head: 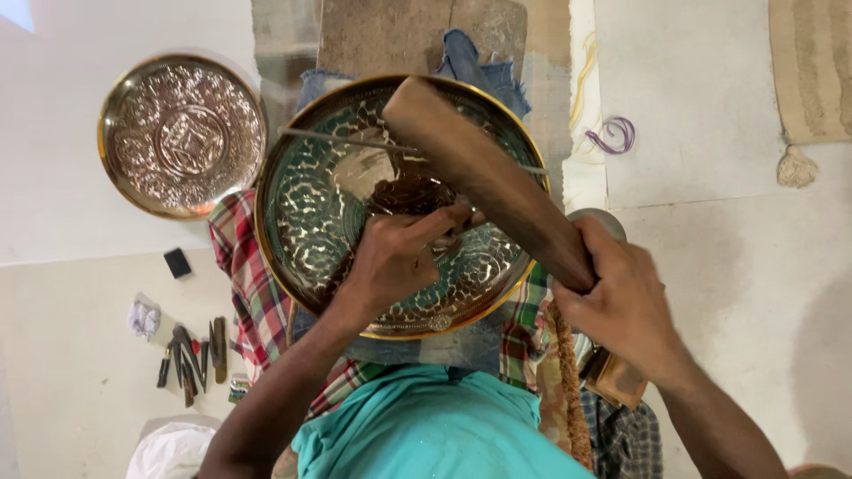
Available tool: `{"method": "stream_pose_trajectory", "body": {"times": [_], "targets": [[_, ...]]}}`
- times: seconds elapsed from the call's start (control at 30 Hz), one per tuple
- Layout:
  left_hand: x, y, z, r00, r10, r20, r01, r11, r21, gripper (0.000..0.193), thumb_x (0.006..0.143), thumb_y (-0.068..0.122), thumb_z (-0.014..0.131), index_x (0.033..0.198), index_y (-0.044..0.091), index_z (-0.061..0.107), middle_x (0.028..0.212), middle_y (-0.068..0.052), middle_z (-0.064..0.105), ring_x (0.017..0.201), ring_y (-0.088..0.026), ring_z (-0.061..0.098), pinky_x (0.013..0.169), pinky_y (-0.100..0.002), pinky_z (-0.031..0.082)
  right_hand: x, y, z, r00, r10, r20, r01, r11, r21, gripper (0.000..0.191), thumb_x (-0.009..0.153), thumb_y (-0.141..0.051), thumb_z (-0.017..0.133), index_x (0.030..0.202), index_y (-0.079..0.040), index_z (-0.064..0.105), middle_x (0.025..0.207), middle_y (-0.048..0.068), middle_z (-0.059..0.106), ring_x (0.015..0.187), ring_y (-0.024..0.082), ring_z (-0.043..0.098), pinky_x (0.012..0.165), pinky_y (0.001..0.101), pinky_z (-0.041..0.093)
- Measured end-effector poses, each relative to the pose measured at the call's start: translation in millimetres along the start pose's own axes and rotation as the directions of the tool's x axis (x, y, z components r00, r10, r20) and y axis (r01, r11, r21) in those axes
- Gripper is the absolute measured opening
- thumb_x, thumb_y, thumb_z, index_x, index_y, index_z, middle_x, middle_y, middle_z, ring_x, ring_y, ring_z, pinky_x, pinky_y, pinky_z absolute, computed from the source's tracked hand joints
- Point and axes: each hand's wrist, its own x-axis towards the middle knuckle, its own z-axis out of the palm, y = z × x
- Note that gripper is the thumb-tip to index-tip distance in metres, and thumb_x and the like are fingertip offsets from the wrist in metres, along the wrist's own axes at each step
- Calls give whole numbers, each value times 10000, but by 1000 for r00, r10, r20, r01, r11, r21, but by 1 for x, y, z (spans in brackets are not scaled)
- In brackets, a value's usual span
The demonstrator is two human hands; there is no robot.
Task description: The person sits on the floor holding a chisel against an engraved brass plate and strikes it with a wooden mallet to deepen the recessed design, repositioning the chisel across the pattern and steadying the plate with the other hand.
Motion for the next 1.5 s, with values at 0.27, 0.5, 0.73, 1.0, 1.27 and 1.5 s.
{"method": "stream_pose_trajectory", "body": {"times": [0.27, 0.5, 0.73, 1.0, 1.27, 1.5], "targets": [[4, 4, -3, 998, -52, 35, 51, 999, 15, 687, 667, -149, 578, 1291, 116, 684, 914, -119, 778, 647, -251, 731, 578, -391, 598, -5, 1, 5, 986, 48, -162, -26, 991, 134, 414, 747, -164, 683, 1122, -26, 575, 692, 140, 661, 581, 295, 678, 554, 402, 518], [5, 4, -4, 999, -33, 38, 33, 999, -13, 652, 683, -135, 603, 1277, 122, 685, 945, -127, 788, 671, -253, 748, 597, -379, 615, -6, 9, 15, 959, 64, -276, 9, 967, 256, 329, 806, -152, 717, 1080, -41, 574, 705, 155, 653, 580, 326, 617, 538, 399, 496], [5, 2, -3, 998, -30, 51, 30, 1000, -7, 669, 667, -123, 623, 1293, 106, 683, 912, -129, 784, 664, -255, 741, 590, -373, 607, -5, 16, 16, 985, 31, -169, -13, 995, 103, 368, 742, -126, 746, 1064, -39, 591, 680, 153, 665, 588, 321, 650, 543, 401, 500], [7, 5, -7, 999, 41, 13, -41, 998, -44, 636, 663, -112, 620, 1256, 110, 682, 909, -124, 762, 772, -248, 765, 630, -380, 613, -8, 13, 23, 988, -86, -131, 77, 994, -71, 372, 729, -101, 742, 1051, -9, 580, 716, 177, 665, 629, 299, 671, 572, 390, 506], [10, 5, -13, 997, -4, -81, -8, 988, -155, 567, 773, -194, 576, 1262, 67, 694, 1052, -142, 783, 897, -239, 788, 782, -363, 663, -43, 33, 42, 948, 301, -106, -284, 947, 152, 382, 769, -71, 788, 1091, 14, 601, 696, 112, 690, 584, 188, 685, 525, 349, 525], [-1, 3, -36, 980, -177, -91, 124, 900, -418, 478, 853, -179, 640, 1300, -10, 612, 1041, -153, 790, 993, -228, 800, 888, -326, 655, -90, 56, 126, 908, 376, -186, -107, 636, 764, 422, 760, -5, 842, 1133, 27, 645, 973, 111, 757, 884, 168, 749, 782, 315, 604]]}}
